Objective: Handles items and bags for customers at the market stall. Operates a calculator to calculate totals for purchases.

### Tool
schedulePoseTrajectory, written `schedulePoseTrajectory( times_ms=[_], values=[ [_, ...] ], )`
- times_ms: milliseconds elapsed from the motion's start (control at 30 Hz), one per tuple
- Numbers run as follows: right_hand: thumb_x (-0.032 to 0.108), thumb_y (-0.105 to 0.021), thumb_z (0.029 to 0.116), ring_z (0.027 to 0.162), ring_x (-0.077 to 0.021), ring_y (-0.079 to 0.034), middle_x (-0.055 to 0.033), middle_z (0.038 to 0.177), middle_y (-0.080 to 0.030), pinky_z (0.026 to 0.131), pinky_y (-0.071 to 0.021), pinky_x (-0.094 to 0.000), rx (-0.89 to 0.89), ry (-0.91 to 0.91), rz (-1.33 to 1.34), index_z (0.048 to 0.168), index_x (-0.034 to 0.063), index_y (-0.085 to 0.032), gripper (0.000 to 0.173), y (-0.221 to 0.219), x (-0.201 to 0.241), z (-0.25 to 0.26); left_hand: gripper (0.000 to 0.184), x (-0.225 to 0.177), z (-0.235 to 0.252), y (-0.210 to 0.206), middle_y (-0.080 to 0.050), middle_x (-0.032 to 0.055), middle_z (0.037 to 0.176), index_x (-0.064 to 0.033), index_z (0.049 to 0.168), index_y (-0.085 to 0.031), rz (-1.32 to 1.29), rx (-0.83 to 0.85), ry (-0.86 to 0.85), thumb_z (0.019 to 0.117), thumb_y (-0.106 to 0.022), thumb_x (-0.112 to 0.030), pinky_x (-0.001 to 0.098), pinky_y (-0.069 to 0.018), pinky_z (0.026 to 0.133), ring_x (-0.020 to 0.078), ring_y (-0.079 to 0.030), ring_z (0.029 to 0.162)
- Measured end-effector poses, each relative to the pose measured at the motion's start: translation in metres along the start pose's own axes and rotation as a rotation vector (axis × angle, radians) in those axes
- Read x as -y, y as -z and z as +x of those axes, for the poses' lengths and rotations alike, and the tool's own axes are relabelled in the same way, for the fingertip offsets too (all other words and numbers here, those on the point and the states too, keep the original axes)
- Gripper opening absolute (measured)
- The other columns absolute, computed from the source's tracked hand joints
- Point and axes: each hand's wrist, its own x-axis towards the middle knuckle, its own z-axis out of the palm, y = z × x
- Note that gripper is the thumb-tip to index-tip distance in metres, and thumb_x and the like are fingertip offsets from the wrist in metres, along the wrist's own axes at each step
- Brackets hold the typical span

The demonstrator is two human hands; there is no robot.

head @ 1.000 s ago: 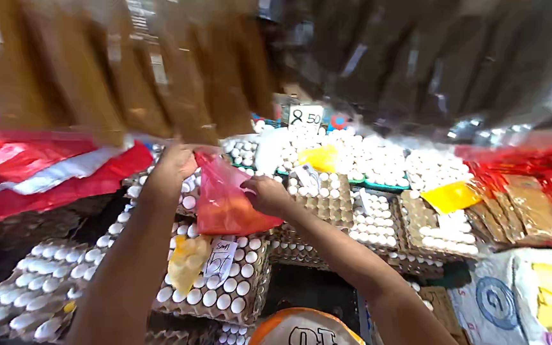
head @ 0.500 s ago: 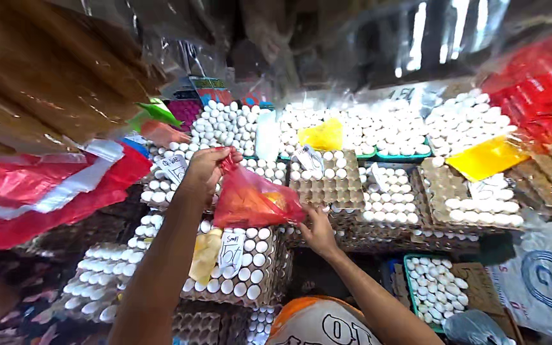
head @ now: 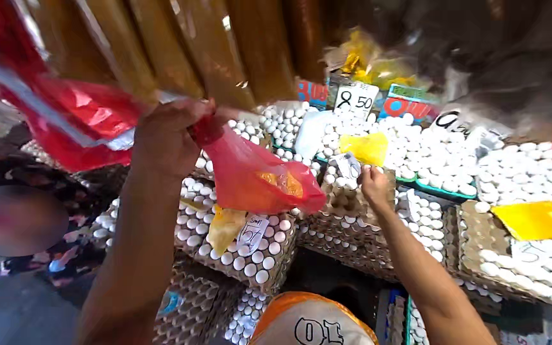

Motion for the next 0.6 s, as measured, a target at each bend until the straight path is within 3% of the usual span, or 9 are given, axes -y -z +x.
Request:
schedulePoseTrajectory(
  times_ms=[100,167,200,267,300,367,433,500,600],
  values=[
    [0.049,-0.046,0.1045,0.099,-0.0449,-0.067,-0.0265,0.101,-0.070,0.086,-0.0495,-0.0707,-0.050,-0.101,-0.197,0.104,-0.0012,-0.070,0.056,0.008,-0.024,0.059,0.018,0.019,0.018,-0.010,-0.073,0.0099,0.106,-0.0011,0.115,-0.062,0.125,0.063,0.031,0.1012,-0.056,-0.011,0.0408,-0.0610,0.087,0.0216,-0.072,0.095],
    [0.042,-0.053,0.1038,0.109,-0.0508,-0.065,-0.0325,0.113,-0.068,0.093,-0.0478,-0.0730,-0.091,-0.124,-0.248,0.117,-0.0030,-0.070,0.049,0.025,-0.006,0.068,0.029,0.050,0.034,-0.012,-0.068,0.0120,0.116,0.0017,0.128,-0.059,0.286,0.103,-0.036,0.1020,-0.055,-0.010,0.0374,-0.0571,0.091,0.0179,-0.067,0.102],
    [0.039,-0.056,0.1031,0.116,-0.0501,-0.062,-0.0337,0.121,-0.065,0.099,-0.0468,-0.0687,-0.092,-0.158,-0.262,0.126,-0.0035,-0.066,0.049,0.034,0.016,0.060,0.034,0.065,0.036,-0.013,-0.065,0.0120,0.122,0.0017,0.135,-0.055,0.400,0.084,-0.108,0.1032,-0.055,-0.012,0.0337,-0.0557,0.094,0.0145,-0.065,0.108],
    [0.034,-0.061,0.1026,0.140,-0.0473,-0.046,-0.0357,0.146,-0.049,0.116,-0.0360,-0.0587,0.048,-0.302,-0.285,0.149,-0.0072,-0.044,0.064,0.047,0.065,0.040,0.032,0.070,0.031,-0.023,-0.063,0.0106,0.116,0.0029,0.132,-0.053,0.447,-0.029,-0.183,0.1019,-0.057,-0.008,0.0279,-0.0538,0.089,0.0096,-0.062,0.102],
    [0.035,-0.064,0.1011,0.144,-0.0458,-0.041,-0.0352,0.150,-0.044,0.119,-0.0335,-0.0569,0.075,-0.344,-0.316,0.151,-0.0087,-0.039,0.071,0.045,0.060,0.045,0.033,0.065,0.032,-0.029,-0.064,0.0108,0.113,0.0010,0.130,-0.054,0.388,-0.097,-0.184,0.0980,-0.060,-0.005,0.0298,-0.0551,0.086,0.0109,-0.063,0.098],
    [0.037,-0.070,0.0963,0.139,-0.0463,-0.046,-0.0334,0.145,-0.051,0.115,-0.0355,-0.0616,0.014,-0.301,-0.389,0.141,-0.0066,-0.054,0.064,0.026,-0.006,0.095,0.043,0.059,0.044,-0.036,-0.062,0.0146,0.125,-0.0016,0.138,-0.052,0.263,-0.170,-0.186,0.0962,-0.062,-0.005,0.0366,-0.0555,0.092,0.0174,-0.063,0.109],
    [0.038,-0.064,0.0988,0.135,-0.0453,-0.051,-0.0279,0.138,-0.060,0.111,-0.0363,-0.0674,-0.007,-0.245,-0.456,0.127,0.0029,-0.070,0.046,0.010,-0.052,0.139,0.042,0.055,0.059,-0.040,-0.060,0.0143,0.132,-0.0029,0.141,-0.050,0.115,-0.218,-0.207,0.1001,-0.058,-0.008,0.0388,-0.0538,0.098,0.0193,-0.061,0.118],
    [0.039,-0.054,0.1039,0.131,-0.0422,-0.055,-0.0231,0.135,-0.064,0.106,-0.0401,-0.0676,-0.055,-0.242,-0.433,0.125,0.0087,-0.071,0.041,0.015,-0.046,0.146,0.035,0.055,0.069,-0.054,-0.062,0.0131,0.127,-0.0023,0.136,-0.053,-0.079,-0.239,-0.264,0.1013,-0.055,-0.008,0.0398,-0.0543,0.096,0.0198,-0.061,0.115],
    [0.036,-0.044,0.1080,0.124,-0.0397,-0.061,-0.0249,0.129,-0.066,0.103,-0.0459,-0.0612,-0.267,-0.197,-0.215,0.128,0.0011,-0.065,0.046,0.031,0.007,0.115,0.028,0.052,0.063,-0.084,-0.062,0.0111,0.122,-0.0041,0.132,-0.055,-0.194,-0.293,-0.211,0.1045,-0.052,-0.011,0.0384,-0.0532,0.095,0.0177,-0.061,0.112]
  ],
)
